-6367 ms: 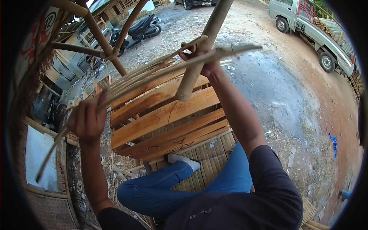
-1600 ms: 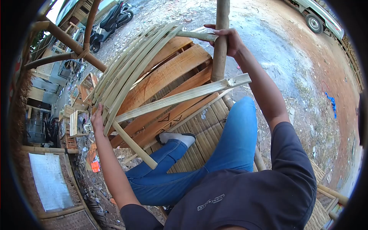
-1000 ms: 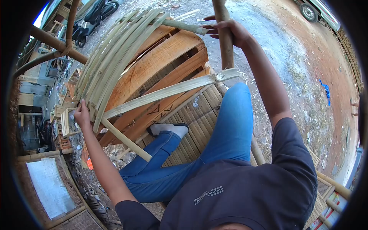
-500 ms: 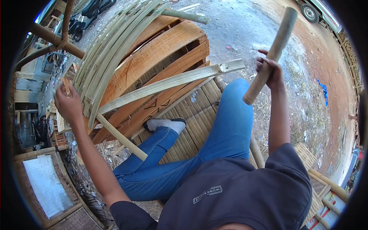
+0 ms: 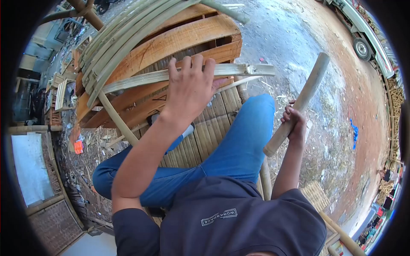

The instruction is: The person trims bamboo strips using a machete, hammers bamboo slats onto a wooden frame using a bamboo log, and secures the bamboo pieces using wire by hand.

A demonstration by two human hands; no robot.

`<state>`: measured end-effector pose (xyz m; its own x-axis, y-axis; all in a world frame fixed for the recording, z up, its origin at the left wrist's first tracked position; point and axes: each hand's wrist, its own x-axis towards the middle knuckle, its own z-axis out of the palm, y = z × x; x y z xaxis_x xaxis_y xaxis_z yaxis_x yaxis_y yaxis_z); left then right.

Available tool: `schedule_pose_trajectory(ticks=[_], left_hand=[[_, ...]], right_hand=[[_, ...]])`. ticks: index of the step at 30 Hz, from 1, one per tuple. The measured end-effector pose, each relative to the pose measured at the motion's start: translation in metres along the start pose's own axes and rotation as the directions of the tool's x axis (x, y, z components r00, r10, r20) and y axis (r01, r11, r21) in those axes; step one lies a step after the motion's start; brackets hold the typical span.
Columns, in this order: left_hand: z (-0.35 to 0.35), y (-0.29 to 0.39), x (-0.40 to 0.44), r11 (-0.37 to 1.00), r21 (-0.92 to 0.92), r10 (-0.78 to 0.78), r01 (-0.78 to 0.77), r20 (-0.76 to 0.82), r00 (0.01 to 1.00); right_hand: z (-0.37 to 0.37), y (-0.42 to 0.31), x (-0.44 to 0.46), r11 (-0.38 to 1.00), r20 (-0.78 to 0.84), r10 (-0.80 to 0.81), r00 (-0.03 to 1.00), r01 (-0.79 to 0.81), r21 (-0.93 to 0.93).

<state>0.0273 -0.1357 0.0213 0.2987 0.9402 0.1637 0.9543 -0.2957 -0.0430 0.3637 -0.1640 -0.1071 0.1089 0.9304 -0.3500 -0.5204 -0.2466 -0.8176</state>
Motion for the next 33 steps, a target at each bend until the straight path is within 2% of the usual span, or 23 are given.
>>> schedule_pose_trajectory(ticks=[3, 6, 9, 10, 13, 16, 19, 23, 29, 32, 33], left_hand=[[0.008, -0.003, 0.011, 0.998, -0.043, -0.043, 0.04, -0.072, 0.997], [0.001, -0.012, 0.03, 0.994, -0.08, -0.075, 0.071, -0.042, 0.996], [0.007, -0.02, 0.052, 0.997, -0.028, -0.068, 0.066, -0.083, 0.994], [0.006, -0.02, 0.06, 0.995, -0.03, -0.095, 0.094, -0.045, 0.994], [0.015, -0.024, 0.082, 0.988, -0.009, -0.152, 0.152, -0.088, 0.984], [0.019, -0.039, 0.093, 0.997, -0.012, -0.083, 0.082, -0.049, 0.995], [0.014, -0.05, 0.096, 0.989, 0.124, 0.089, -0.086, -0.025, 0.996], [0.02, -0.063, 0.11, 0.991, 0.075, 0.118, -0.111, -0.097, 0.988], [0.027, -0.07, 0.137, 0.996, -0.012, 0.089, -0.089, 0.011, 0.996], [0.032, -0.077, 0.146, 0.98, -0.153, 0.128, -0.125, 0.007, 0.992], [0.035, -0.081, 0.149, 0.958, -0.26, 0.12, -0.121, -0.019, 0.993]], right_hand=[[0.003, 0.008, -0.001, 1.0, 0.003, -0.012, 1.0, 0.012, -0.015], [0.001, 0.012, 0.003, 1.0, 0.035, 0.016, 0.999, -0.016, 0.004], [0.003, 0.02, 0.006, 1.0, 0.038, 0.02, 0.999, -0.02, -0.001], [0.005, 0.022, 0.007, 1.0, 0.034, 0.017, 0.999, -0.016, -0.008], [0.005, 0.026, 0.008, 1.0, 0.051, 0.014, 0.999, -0.013, -0.028], [0.001, 0.025, 0.005, 1.0, 0.052, 0.025, 0.998, -0.025, -0.007], [-0.007, 0.023, 0.005, 1.0, 0.027, 0.017, 0.999, -0.018, 0.021], [-0.019, 0.022, 0.005, 0.999, -0.031, 0.032, 0.999, -0.033, -0.023], [-0.02, 0.027, 0.002, 0.998, -0.097, 0.057, 0.994, -0.06, -0.034], [-0.011, 0.025, -0.001, 0.994, -0.097, 0.057, 0.994, -0.066, -0.091], [-0.009, 0.026, 0.0, 0.993, -0.1, 0.06, 0.993, -0.07, -0.099]])
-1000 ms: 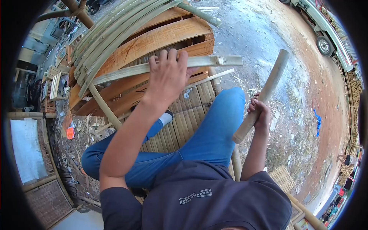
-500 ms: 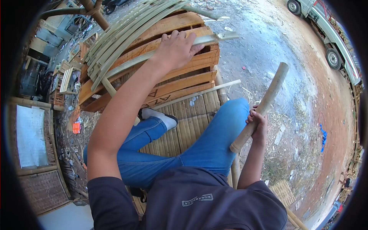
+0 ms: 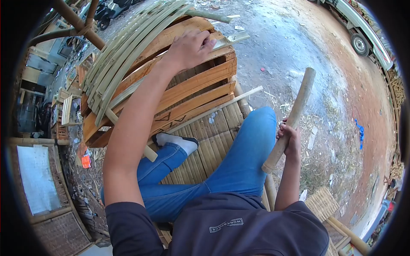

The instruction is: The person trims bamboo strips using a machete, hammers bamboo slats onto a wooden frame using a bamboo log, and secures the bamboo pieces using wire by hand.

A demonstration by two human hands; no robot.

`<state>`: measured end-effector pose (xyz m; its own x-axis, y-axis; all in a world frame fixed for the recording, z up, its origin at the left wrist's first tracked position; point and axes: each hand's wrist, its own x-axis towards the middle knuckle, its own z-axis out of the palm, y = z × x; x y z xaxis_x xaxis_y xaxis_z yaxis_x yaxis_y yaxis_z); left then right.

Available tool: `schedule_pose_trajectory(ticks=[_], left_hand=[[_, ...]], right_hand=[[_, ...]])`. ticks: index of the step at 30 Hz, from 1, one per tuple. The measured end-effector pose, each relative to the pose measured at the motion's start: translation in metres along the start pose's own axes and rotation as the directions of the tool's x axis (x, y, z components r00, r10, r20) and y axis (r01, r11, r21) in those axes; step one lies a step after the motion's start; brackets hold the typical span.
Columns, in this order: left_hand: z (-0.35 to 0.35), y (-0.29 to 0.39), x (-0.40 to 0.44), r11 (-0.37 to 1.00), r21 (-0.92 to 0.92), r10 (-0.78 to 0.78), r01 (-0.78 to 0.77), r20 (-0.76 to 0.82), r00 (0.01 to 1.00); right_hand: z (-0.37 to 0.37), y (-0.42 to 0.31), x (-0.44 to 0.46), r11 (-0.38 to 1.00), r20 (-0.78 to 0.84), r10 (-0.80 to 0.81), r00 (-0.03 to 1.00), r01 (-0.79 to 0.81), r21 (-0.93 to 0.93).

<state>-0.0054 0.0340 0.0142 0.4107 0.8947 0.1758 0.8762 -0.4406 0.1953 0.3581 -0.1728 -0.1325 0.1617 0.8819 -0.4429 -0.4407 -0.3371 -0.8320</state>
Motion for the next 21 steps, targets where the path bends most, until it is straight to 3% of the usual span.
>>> schedule_pose_trajectory(ticks=[2, 5, 8, 11, 17, 21], left_hand=[[0.006, -0.009, 0.004, 0.976, -0.22, -0.009, -0.003, -0.051, 0.999], [0.02, -0.028, 0.015, 0.945, -0.324, -0.049, 0.033, -0.044, 0.998], [0.022, -0.026, 0.01, 0.906, -0.42, -0.095, 0.051, -0.086, 0.992], [0.013, -0.017, 0.003, 0.938, -0.345, -0.066, 0.037, -0.071, 0.995], [0.019, -0.028, 0.006, 0.926, -0.376, 0.007, -0.018, -0.032, 0.999], [0.012, -0.024, 0.004, 0.916, -0.399, -0.027, 0.054, 0.074, 0.997]], right_hand=[[0.003, 0.0, 0.0, 1.0, -0.01, 0.007, 1.0, -0.008, -0.015], [0.012, -0.002, -0.002, 0.998, -0.009, -0.022, 1.0, 0.021, -0.057], [0.026, -0.003, -0.004, 0.973, -0.072, -0.065, 0.995, 0.047, -0.225], [0.037, -0.003, -0.005, 0.965, -0.073, -0.098, 0.992, 0.077, -0.25], [0.051, -0.002, -0.014, 0.994, -0.074, 0.067, 0.995, -0.073, -0.079], [0.054, 0.009, -0.014, 0.982, 0.003, 0.037, 0.999, -0.036, -0.183]])
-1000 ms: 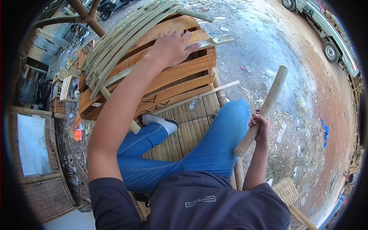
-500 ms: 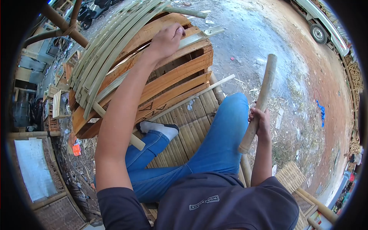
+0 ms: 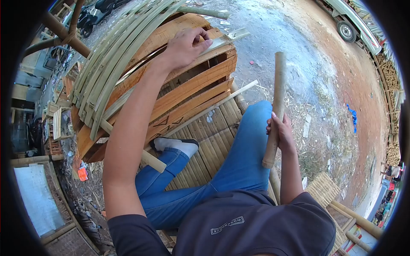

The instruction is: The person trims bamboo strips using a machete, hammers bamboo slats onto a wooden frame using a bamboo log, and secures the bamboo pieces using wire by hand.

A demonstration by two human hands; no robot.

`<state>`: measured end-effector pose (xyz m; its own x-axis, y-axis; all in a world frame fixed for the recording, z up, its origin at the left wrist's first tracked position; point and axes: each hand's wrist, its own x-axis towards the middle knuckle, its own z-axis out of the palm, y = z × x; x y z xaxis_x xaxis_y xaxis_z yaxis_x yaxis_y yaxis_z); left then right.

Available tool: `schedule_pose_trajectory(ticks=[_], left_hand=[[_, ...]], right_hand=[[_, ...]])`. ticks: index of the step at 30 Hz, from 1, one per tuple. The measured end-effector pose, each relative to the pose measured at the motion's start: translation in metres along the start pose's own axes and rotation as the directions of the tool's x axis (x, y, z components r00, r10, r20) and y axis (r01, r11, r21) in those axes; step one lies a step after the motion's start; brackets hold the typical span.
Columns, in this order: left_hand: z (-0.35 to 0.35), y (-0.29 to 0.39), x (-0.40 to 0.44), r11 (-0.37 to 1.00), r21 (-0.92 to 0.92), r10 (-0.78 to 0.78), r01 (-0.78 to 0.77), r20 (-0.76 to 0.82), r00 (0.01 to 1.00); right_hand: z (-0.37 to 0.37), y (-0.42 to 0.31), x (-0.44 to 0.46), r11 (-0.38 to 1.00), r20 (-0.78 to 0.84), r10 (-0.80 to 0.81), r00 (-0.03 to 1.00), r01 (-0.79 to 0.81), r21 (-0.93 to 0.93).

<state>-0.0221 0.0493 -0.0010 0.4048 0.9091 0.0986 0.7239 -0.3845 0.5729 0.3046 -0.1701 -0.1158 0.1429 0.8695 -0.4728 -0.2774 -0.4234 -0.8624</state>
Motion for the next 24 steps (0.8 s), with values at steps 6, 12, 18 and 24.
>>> schedule_pose_trajectory(ticks=[6, 12, 18, 24], left_hand=[[-0.002, -0.003, 0.001, 0.998, -0.068, 0.002, -0.001, 0.012, 1.0], [0.0, -0.004, 0.001, 0.988, -0.144, 0.061, -0.064, -0.027, 0.998], [-0.005, 0.003, -0.005, 0.96, -0.275, 0.057, -0.049, 0.021, 0.998], [-0.004, 0.001, -0.004, 0.946, -0.319, 0.067, -0.056, 0.024, 0.997]], right_hand=[[0.006, 0.03, 0.016, 0.994, 0.056, 0.023, 0.998, -0.017, -0.106], [0.004, 0.043, 0.024, 0.986, 0.087, -0.02, 0.996, 0.035, -0.165], [-0.003, 0.041, 0.031, 0.992, 0.073, 0.096, 0.993, -0.102, 0.071], [-0.01, 0.041, 0.033, 0.981, 0.1, 0.132, 0.986, -0.145, 0.13]])
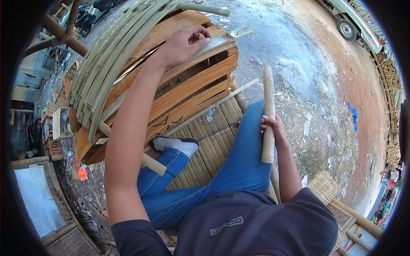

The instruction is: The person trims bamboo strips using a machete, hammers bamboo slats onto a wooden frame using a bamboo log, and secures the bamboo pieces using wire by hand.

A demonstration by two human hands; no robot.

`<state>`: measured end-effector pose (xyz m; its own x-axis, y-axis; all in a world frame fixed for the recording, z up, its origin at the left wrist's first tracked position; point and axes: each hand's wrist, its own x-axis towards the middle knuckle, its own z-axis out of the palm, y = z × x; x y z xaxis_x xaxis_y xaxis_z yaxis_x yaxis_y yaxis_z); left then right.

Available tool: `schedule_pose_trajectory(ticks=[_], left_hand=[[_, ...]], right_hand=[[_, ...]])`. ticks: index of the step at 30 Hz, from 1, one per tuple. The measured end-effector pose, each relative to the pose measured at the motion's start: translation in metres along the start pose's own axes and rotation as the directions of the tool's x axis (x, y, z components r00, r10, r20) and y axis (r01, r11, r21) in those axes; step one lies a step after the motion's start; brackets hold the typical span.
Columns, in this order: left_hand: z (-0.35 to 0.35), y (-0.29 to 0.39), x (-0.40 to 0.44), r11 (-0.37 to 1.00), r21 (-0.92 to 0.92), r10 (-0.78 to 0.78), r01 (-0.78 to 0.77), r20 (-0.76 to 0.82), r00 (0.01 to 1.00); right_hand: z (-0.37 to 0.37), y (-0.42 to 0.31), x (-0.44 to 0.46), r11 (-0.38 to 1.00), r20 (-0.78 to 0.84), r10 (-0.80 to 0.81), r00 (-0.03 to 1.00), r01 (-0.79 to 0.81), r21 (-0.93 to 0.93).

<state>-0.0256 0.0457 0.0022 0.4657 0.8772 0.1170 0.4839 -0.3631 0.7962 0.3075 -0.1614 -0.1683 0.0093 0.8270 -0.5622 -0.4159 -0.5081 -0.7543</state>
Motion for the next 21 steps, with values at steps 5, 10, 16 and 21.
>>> schedule_pose_trajectory(ticks=[5, 10, 16, 21], left_hand=[[-0.001, -0.007, 0.001, 0.982, 0.173, 0.078, -0.075, -0.014, 0.997], [0.002, -0.001, -0.004, 0.974, 0.222, 0.041, -0.032, -0.036, 0.999], [0.014, 0.018, -0.006, 0.959, 0.267, 0.111, -0.094, -0.048, 0.993], [0.021, 0.026, -0.002, 0.938, 0.323, 0.136, -0.128, -0.002, 0.991]], right_hand=[[-0.003, -0.002, 0.002, 0.999, 0.032, 0.018, 0.999, -0.019, 0.046], [-0.01, 0.002, 0.006, 0.992, -0.002, 0.047, 0.999, -0.046, 0.119], [-0.025, 0.007, 0.016, 0.942, 0.042, 0.093, 0.995, -0.101, 0.32], [-0.032, 0.01, 0.016, 0.923, 0.096, 0.088, 0.991, -0.118, 0.366]])
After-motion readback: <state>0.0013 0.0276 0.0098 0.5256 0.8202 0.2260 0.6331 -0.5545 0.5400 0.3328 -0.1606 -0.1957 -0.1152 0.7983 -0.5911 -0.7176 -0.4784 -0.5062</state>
